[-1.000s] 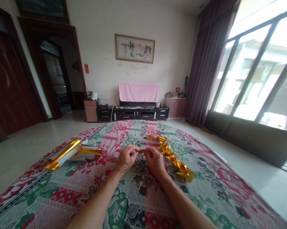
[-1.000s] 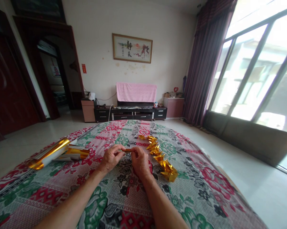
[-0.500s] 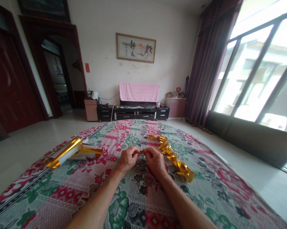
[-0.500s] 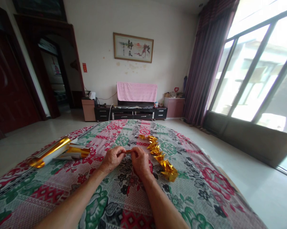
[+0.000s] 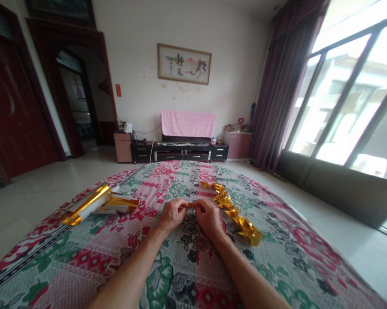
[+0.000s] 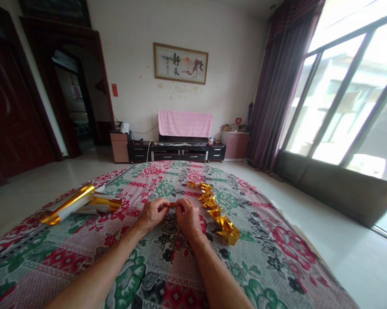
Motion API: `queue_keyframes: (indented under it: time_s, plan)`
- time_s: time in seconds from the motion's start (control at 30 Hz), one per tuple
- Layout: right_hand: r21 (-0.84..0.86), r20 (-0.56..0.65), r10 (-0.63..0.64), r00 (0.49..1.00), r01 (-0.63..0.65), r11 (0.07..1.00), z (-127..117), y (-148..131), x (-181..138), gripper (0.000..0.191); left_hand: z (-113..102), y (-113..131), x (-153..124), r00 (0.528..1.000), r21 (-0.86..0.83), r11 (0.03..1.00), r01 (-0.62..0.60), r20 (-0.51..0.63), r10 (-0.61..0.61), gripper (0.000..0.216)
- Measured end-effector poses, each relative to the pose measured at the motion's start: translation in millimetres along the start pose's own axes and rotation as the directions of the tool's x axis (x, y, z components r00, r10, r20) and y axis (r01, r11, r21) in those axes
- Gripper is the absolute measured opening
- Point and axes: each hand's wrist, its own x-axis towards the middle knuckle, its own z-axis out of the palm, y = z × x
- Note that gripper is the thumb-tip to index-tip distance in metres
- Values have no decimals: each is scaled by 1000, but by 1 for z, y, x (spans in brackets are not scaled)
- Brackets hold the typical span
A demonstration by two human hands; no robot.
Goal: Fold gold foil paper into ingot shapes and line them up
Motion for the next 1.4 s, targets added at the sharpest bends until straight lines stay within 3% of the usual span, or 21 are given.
queue_keyframes:
  time_s: [0.33, 0.53, 0.67, 0.93, 1.17, 1.4]
  plan:
    - [108, 83, 11, 996, -20, 994, 0, -3, -1, 22, 1, 0, -1, 998, -31, 998, 58, 3, -58, 14]
    - [139, 97, 42, 994, -55, 989, -2, -4, -1, 24, 3, 1, -1, 990, -180, 974, 136, 64, -127, 14]
    - [144, 92, 41, 995, -54, 988, -3, -6, 0, 23, 5, 0, -1, 992, -241, 963, 121, 63, -109, 13]
    - [171, 127, 53, 991, -74, 982, -4, -9, -1, 23, 5, -1, 0, 996, -163, 983, 85, -28, -90, 14]
    - [125, 108, 77, 991, -91, 988, -2, -4, -2, 23, 5, 3, -1, 993, -184, 976, 115, 2, -117, 16]
    - [242, 128, 92, 987, -122, 963, -3, -5, 0, 20, 7, -1, -1, 993, -252, 961, 114, 0, -117, 14]
